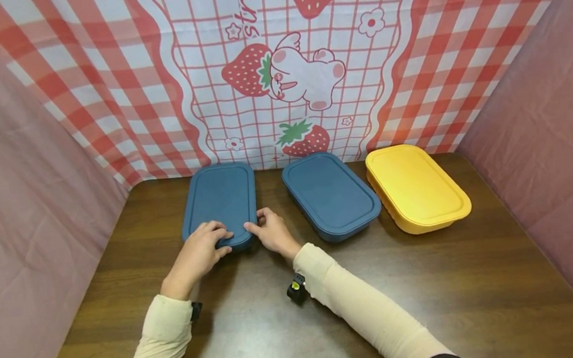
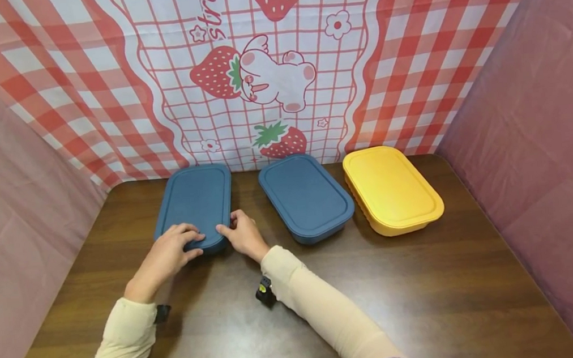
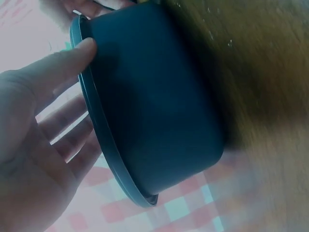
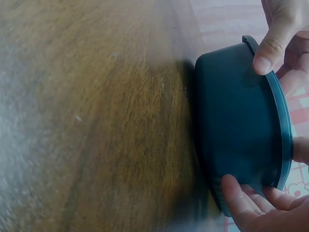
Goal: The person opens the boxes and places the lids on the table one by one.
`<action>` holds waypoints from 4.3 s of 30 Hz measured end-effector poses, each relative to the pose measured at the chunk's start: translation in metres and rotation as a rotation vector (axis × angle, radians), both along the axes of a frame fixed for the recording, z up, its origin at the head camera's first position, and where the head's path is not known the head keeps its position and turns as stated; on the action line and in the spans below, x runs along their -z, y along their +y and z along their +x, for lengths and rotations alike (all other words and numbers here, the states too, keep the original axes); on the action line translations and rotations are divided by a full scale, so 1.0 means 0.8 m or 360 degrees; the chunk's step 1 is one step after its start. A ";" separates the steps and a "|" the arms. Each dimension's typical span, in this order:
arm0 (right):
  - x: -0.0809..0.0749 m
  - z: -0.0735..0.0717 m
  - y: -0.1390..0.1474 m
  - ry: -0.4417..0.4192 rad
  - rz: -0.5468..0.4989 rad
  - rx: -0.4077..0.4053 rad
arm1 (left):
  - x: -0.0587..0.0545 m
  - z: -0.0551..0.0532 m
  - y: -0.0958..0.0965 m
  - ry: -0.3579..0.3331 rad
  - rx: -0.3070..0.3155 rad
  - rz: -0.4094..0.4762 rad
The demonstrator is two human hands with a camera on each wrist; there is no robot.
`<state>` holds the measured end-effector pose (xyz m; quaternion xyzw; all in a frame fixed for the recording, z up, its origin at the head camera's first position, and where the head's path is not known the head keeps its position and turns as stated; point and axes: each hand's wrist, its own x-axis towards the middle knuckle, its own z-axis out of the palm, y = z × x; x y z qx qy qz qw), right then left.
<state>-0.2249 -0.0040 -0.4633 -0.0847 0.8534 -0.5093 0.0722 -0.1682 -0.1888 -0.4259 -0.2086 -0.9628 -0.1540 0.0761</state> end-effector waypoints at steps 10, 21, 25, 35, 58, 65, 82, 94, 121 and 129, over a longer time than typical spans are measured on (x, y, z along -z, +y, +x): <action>0.001 0.002 0.001 0.0001 -0.0008 0.0002 | -0.001 0.011 0.019 0.0203 -0.0082 -0.0172; 0.007 0.003 0.001 0.0014 -0.0013 -0.0012 | -0.003 0.018 0.036 0.0237 -0.0221 -0.0247; 0.008 0.002 0.001 0.0015 -0.0030 0.0000 | -0.005 0.019 0.041 0.0210 -0.0255 -0.0281; 0.005 0.006 0.001 -0.0022 -0.0015 0.0002 | -0.006 0.017 0.037 0.0121 -0.0238 -0.0197; 0.003 0.004 0.013 0.0239 0.0310 -0.0268 | -0.001 0.022 0.041 0.0300 -0.0233 -0.0242; 0.003 0.006 0.022 0.0173 0.0442 -0.0483 | 0.002 0.022 0.039 0.0345 -0.0228 -0.0217; -0.001 0.006 0.017 0.0206 0.0603 -0.0472 | 0.002 0.016 0.035 0.0353 -0.0154 -0.0218; 0.010 0.005 0.006 0.0127 0.0341 -0.0334 | 0.007 0.014 0.032 0.0394 -0.0108 -0.0215; 0.012 0.011 -0.005 -0.0001 0.0269 -0.0269 | 0.002 0.015 0.013 0.0500 -0.0050 -0.0125; 0.007 0.013 -0.006 0.0034 0.0279 -0.0251 | 0.001 0.020 0.015 0.0702 -0.0102 -0.0157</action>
